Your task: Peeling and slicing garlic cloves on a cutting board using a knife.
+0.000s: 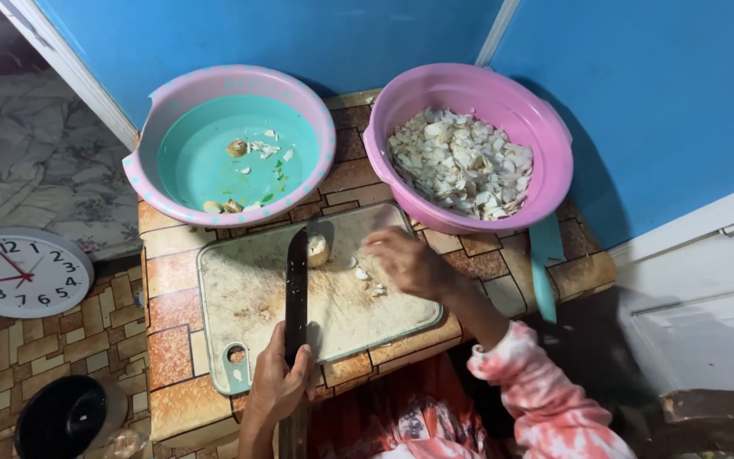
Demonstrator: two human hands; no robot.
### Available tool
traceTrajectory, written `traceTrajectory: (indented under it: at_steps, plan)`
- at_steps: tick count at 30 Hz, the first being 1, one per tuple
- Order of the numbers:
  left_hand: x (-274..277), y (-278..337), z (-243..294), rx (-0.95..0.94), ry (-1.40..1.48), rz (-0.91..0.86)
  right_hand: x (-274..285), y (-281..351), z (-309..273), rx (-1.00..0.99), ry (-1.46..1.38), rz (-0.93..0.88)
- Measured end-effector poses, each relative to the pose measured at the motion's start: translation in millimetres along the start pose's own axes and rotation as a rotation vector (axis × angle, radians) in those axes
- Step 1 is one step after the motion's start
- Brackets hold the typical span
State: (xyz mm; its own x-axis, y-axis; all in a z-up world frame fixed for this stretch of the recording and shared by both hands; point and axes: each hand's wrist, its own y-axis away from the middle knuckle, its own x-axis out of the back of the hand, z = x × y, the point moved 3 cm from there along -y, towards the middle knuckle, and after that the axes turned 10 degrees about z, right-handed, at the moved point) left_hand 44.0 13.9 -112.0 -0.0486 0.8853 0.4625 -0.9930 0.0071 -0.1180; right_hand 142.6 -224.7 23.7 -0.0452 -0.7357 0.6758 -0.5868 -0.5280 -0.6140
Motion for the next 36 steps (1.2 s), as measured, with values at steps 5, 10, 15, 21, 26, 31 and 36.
traceTrajectory:
  at_steps: [5, 10, 15, 21, 26, 31, 36]
  plan:
    - [26, 1, 83, 0.266, 0.147, -0.107, -68, 41, 50, -0.102, -0.002, -0.264]
    - [25, 1, 78, 0.334, 0.178, -0.109, -54, 49, 29, -0.111, 0.010, -0.314]
    - [23, 1, 73, 0.246, 0.134, -0.099, -33, 55, 8, -0.113, 0.016, -0.303]
    - [25, 2, 82, 0.300, 0.154, -0.100, -44, 53, 10, -0.114, -0.020, -0.196]
    - [20, 2, 67, 0.190, 0.134, -0.062, -44, 51, 12, -0.070, 0.027, -0.189]
    - [7, 3, 27, 0.002, 0.055, 0.040, -40, 44, 7, -0.014, 0.008, -0.156]
    - [26, 1, 81, 0.257, 0.190, -0.095, -39, 41, 10, -0.101, -0.110, -0.225]
